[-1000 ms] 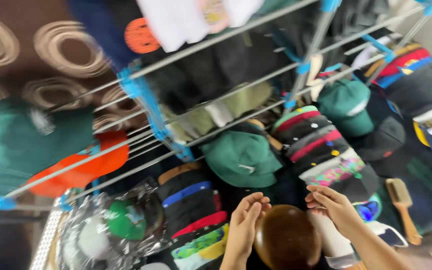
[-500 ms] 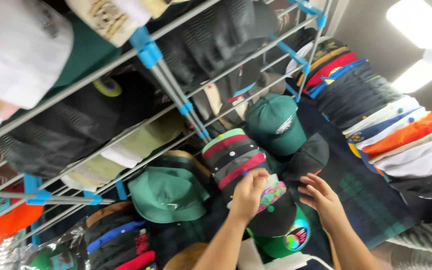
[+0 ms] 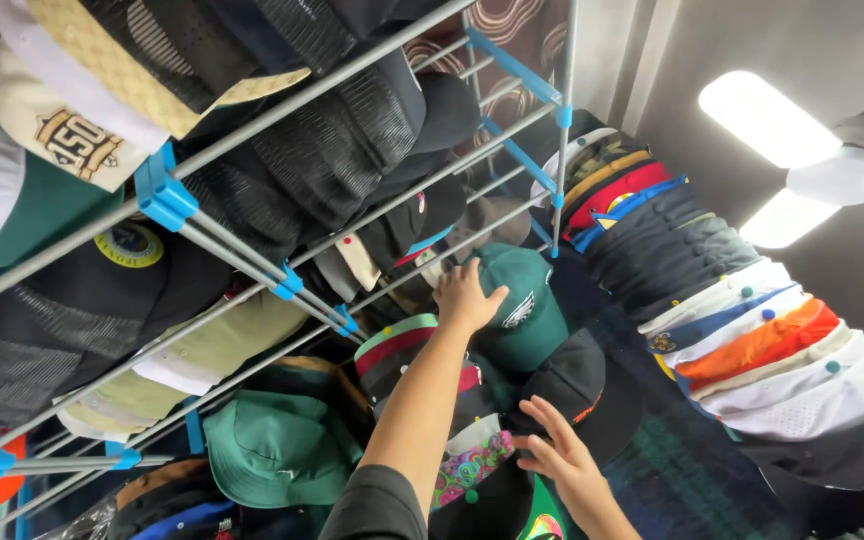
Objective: Cleaning and organizing various hats on a storage rack using a brush and a handheld steamer.
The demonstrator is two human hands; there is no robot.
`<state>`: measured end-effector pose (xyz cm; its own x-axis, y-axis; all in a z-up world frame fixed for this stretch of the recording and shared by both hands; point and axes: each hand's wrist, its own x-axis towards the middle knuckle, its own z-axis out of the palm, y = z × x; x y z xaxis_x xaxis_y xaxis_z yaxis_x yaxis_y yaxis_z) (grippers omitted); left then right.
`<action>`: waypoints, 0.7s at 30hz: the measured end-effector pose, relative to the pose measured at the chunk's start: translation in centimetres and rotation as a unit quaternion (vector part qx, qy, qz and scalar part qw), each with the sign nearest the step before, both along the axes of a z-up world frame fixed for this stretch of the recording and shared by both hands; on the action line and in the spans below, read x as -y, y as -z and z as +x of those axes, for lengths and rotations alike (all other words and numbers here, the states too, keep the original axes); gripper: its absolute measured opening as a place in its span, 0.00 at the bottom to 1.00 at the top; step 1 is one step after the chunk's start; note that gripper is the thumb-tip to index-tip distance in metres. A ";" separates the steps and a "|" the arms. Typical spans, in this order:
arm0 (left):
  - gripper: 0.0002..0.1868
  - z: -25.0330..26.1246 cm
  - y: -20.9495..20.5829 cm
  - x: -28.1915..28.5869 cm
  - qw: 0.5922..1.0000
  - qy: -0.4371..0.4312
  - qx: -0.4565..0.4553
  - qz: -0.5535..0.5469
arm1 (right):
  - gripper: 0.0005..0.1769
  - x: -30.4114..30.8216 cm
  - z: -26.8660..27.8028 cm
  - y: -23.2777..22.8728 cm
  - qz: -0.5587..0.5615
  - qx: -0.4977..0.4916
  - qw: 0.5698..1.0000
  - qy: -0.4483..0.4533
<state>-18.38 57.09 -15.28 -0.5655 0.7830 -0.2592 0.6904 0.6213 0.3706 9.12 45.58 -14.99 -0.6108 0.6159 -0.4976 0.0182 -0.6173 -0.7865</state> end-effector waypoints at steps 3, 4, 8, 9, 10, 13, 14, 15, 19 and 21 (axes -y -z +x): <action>0.34 0.8 1.3 0.1 0.993 -0.055 -0.058 0.090 | 0.38 -0.1 0.1 -1.5 -0.046 0.042 0.998 0.018; 0.34 1.2 1.0 0.3 0.993 -0.056 -0.061 0.089 | 0.38 -0.1 -0.1 -1.5 -0.047 0.040 0.998 0.016; 0.28 4.0 -0.9 2.6 0.976 -0.008 0.004 0.215 | 0.39 -0.3 -0.4 -1.6 -0.083 0.032 0.994 0.059; 0.24 4.8 -1.6 3.4 0.940 0.031 0.015 0.340 | 0.39 -0.3 -0.6 -1.7 -0.085 0.027 0.993 0.072; 0.24 5.9 -3.8 5.0 0.939 0.026 0.011 0.342 | 0.39 -0.2 -0.4 -2.3 -0.083 0.026 0.994 0.066; 0.23 8.8 -11.9 10.3 0.904 0.044 -0.004 0.425 | 0.34 -0.3 -0.5 -3.7 -0.099 -0.002 0.988 0.115; 0.19 9.7 -15.2 12.8 0.915 0.044 0.082 0.392 | 0.33 -0.4 -0.4 -3.4 -0.086 -0.034 0.985 0.143; 0.15 10.7 -18.5 15.5 0.918 0.044 0.168 0.356 | 0.32 -0.4 -0.4 -3.1 -0.075 -0.066 0.981 0.169; 0.23 10.0 -22.5 26.4 0.868 0.111 0.414 0.252 | 0.22 -0.5 0.8 3.7 -0.017 -0.305 0.946 0.108; 0.29 9.2 -20.3 31.6 0.737 0.125 0.602 0.280 | 0.24 1.8 0.8 4.3 -0.044 -0.154 0.982 0.097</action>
<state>-9.18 25.52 5.00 -0.0091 0.9986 -0.0520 -0.2821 0.0473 0.9582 9.89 43.75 -19.28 -0.6166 0.6976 -0.3649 -0.3362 -0.6524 -0.6792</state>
